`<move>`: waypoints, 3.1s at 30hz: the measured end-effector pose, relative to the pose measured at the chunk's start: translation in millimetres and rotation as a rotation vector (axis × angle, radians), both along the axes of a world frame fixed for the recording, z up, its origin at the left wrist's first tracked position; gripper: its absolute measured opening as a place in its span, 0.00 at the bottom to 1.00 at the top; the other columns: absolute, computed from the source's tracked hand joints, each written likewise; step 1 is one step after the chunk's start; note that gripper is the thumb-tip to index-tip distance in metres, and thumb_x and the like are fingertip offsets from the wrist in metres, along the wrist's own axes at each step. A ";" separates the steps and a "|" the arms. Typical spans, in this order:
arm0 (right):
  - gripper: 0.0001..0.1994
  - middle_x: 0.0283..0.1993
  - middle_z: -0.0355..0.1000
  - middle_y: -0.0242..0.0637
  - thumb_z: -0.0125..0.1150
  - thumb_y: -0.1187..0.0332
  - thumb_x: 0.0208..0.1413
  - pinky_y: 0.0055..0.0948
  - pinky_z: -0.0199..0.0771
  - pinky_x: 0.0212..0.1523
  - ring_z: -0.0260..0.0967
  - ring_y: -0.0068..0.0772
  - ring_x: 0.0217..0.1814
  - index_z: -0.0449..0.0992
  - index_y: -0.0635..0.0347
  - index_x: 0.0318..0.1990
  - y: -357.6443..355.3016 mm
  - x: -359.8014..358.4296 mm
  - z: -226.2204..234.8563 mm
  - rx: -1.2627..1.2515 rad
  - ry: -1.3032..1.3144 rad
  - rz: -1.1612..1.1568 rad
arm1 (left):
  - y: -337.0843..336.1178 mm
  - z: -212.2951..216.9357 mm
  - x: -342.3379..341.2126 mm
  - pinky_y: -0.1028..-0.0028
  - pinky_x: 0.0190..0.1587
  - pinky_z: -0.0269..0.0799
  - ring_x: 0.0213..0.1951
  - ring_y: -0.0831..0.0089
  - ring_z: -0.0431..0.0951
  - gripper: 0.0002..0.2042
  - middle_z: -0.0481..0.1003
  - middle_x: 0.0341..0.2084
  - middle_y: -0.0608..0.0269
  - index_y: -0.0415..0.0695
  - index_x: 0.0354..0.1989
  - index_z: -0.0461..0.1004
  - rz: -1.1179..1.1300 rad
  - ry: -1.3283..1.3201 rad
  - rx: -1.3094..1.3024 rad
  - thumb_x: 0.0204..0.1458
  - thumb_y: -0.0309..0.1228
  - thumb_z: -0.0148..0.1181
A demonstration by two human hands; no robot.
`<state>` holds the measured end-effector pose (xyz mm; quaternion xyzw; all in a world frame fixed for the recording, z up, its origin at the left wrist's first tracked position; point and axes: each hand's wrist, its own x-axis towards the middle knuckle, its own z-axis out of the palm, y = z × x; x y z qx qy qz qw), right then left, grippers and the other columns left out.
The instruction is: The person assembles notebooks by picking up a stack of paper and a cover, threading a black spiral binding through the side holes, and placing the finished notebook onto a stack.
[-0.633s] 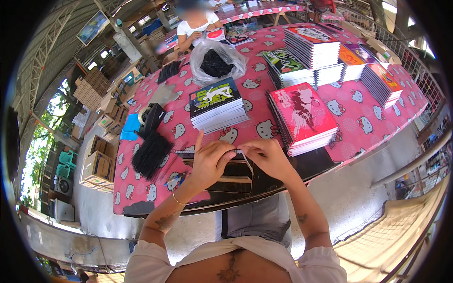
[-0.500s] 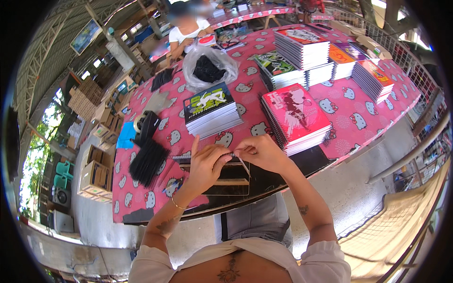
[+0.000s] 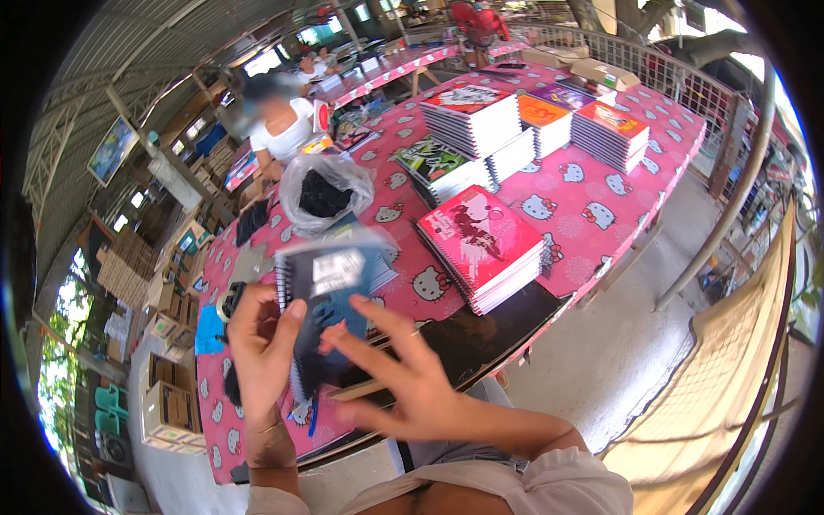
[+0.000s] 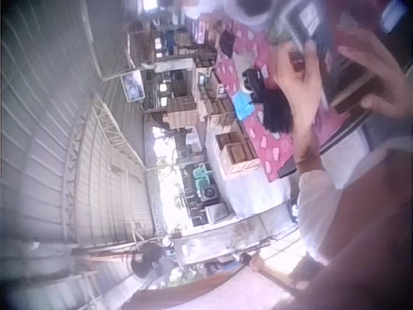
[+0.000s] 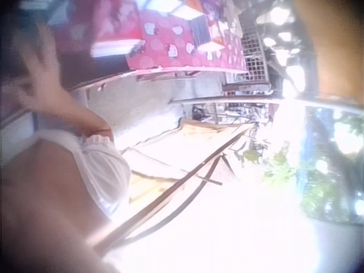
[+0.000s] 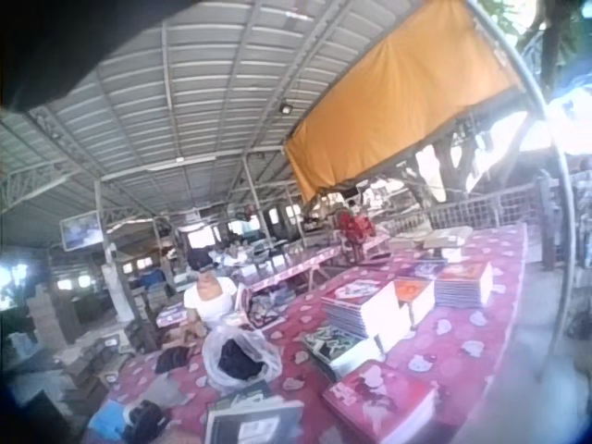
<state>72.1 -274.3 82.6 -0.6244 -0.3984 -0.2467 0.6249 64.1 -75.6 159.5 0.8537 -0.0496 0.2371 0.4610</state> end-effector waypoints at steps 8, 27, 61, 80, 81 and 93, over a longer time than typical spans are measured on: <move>0.28 0.61 0.72 0.37 0.63 0.74 0.63 0.30 0.70 0.61 0.69 0.27 0.61 0.66 0.63 0.71 -107.8 139.0 -4.8 0.257 0.631 0.221 | -56.1 -6.3 202.2 0.66 0.51 0.70 0.47 0.60 0.74 0.24 0.72 0.45 0.54 0.47 0.63 0.75 -0.440 -0.315 0.444 0.61 0.41 0.65; 0.22 0.56 0.73 0.35 0.66 0.51 0.56 0.44 0.66 0.58 0.70 0.40 0.59 0.79 0.53 0.54 -77.2 151.9 -112.5 -0.689 -0.220 -0.703 | -71.6 -140.6 289.9 0.56 0.58 0.70 0.56 0.53 0.75 0.21 0.74 0.53 0.54 0.46 0.58 0.76 -0.280 -0.379 0.581 0.63 0.45 0.60; 0.28 0.54 0.74 0.34 0.73 0.73 0.58 0.28 0.74 0.54 0.73 0.24 0.53 0.70 0.60 0.65 31.3 86.8 -141.6 -0.013 0.675 0.430 | 45.0 -19.3 10.0 0.60 0.45 0.72 0.40 0.59 0.80 0.10 0.78 0.31 0.60 0.45 0.44 0.76 -0.195 -0.185 1.003 0.54 0.27 0.64; 0.40 0.49 0.70 0.39 0.80 0.67 0.49 0.35 0.68 0.56 0.68 0.31 0.54 0.64 0.59 0.68 34.0 74.7 -129.2 0.001 0.488 0.117 | 197.8 -255.9 4.0 0.59 0.43 0.73 0.41 0.48 0.77 0.13 0.77 0.42 0.44 0.43 0.51 0.78 0.676 0.062 0.549 0.63 0.34 0.58; 0.37 0.51 0.71 0.39 0.79 0.66 0.49 0.39 0.68 0.57 0.68 0.35 0.55 0.67 0.59 0.67 40.0 65.0 -98.7 -0.065 0.177 -0.044 | 203.9 -250.4 2.3 0.61 0.39 0.73 0.38 0.52 0.77 0.11 0.76 0.41 0.45 0.43 0.50 0.79 0.643 -0.083 0.458 0.61 0.32 0.60; 0.04 0.31 0.78 0.32 0.67 0.66 0.56 0.39 0.76 0.31 0.78 0.42 0.29 0.81 0.51 0.37 119.8 65.9 -69.5 -0.622 -0.210 -0.036 | 75.0 -161.5 -61.3 0.73 0.35 0.72 0.30 0.73 0.77 0.10 0.82 0.32 0.56 0.37 0.47 0.84 0.351 -0.170 0.057 0.57 0.21 0.67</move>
